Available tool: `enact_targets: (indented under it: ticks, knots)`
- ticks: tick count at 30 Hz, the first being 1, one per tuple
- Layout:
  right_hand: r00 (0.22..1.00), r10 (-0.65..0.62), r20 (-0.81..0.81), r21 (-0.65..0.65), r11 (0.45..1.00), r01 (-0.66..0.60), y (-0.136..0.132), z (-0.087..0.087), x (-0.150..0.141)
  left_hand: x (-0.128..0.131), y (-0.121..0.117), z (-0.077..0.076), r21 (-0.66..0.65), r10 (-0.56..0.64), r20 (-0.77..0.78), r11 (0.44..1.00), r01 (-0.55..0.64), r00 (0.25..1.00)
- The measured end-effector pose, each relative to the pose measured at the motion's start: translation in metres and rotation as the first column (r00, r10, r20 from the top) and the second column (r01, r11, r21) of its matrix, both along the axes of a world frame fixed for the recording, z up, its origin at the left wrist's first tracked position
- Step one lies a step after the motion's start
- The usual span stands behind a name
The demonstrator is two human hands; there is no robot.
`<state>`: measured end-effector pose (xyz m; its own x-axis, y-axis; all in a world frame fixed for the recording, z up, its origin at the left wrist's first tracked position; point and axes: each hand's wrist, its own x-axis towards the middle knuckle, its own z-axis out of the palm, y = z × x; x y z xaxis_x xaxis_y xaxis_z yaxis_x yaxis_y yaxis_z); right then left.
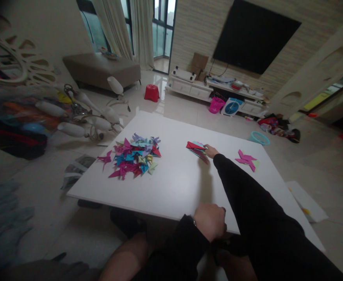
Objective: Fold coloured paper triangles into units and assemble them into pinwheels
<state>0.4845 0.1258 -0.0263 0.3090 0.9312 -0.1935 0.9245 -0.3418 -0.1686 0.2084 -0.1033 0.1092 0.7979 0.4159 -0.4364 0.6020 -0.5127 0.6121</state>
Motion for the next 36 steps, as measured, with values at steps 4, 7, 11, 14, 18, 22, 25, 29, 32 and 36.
enact_targets:
  ticks: [4,7,11,14,18,22,25,29,32,36]
  knots:
    - [1.000,0.004,-0.001,-0.009,1.000,-0.004,-0.007,-0.005,-0.001,-0.002,0.000,0.002,-0.009,0.004,0.010,1.000,-0.004,1.000]
    - [1.000,0.011,0.028,0.013,1.000,-0.012,-0.011,-0.007,-0.001,-0.002,-0.001,0.004,-0.013,-0.002,-0.002,1.000,0.002,1.000]
    - [0.996,0.036,0.076,0.077,0.996,-0.042,-0.008,-0.009,-0.003,0.000,-0.002,0.004,-0.005,0.000,-0.021,1.000,0.000,1.000]
    - [0.991,0.099,0.087,0.109,0.988,-0.109,0.000,-0.013,-0.013,0.000,-0.003,0.006,-0.022,-0.003,-0.018,1.000,0.002,1.000]
    - [0.982,0.170,0.084,0.120,0.977,-0.179,0.009,-0.025,-0.035,-0.001,-0.001,0.015,-0.071,0.078,-0.082,0.994,-0.084,0.994]
    - [0.980,0.169,0.103,0.119,0.976,-0.180,0.010,-0.031,-0.052,0.000,0.000,0.018,-0.141,0.095,-0.138,0.983,-0.115,0.986]
    - [0.978,0.168,0.122,0.128,0.975,-0.183,0.011,-0.027,-0.057,0.002,0.000,0.010,-0.113,0.102,-0.132,0.987,-0.117,0.986]
    - [0.980,0.137,0.144,0.164,0.973,-0.160,0.010,-0.013,-0.058,0.005,-0.004,-0.004,-0.051,0.076,-0.061,0.996,-0.079,0.995]
    - [0.983,0.086,0.164,0.231,0.965,-0.123,0.011,0.001,-0.061,0.009,-0.007,-0.008,-0.048,0.095,-0.050,0.994,-0.098,0.994]
    - [0.989,0.049,0.137,0.375,0.922,-0.098,0.015,0.022,-0.070,0.013,-0.009,-0.006,-0.074,0.108,-0.096,0.990,-0.116,0.990]
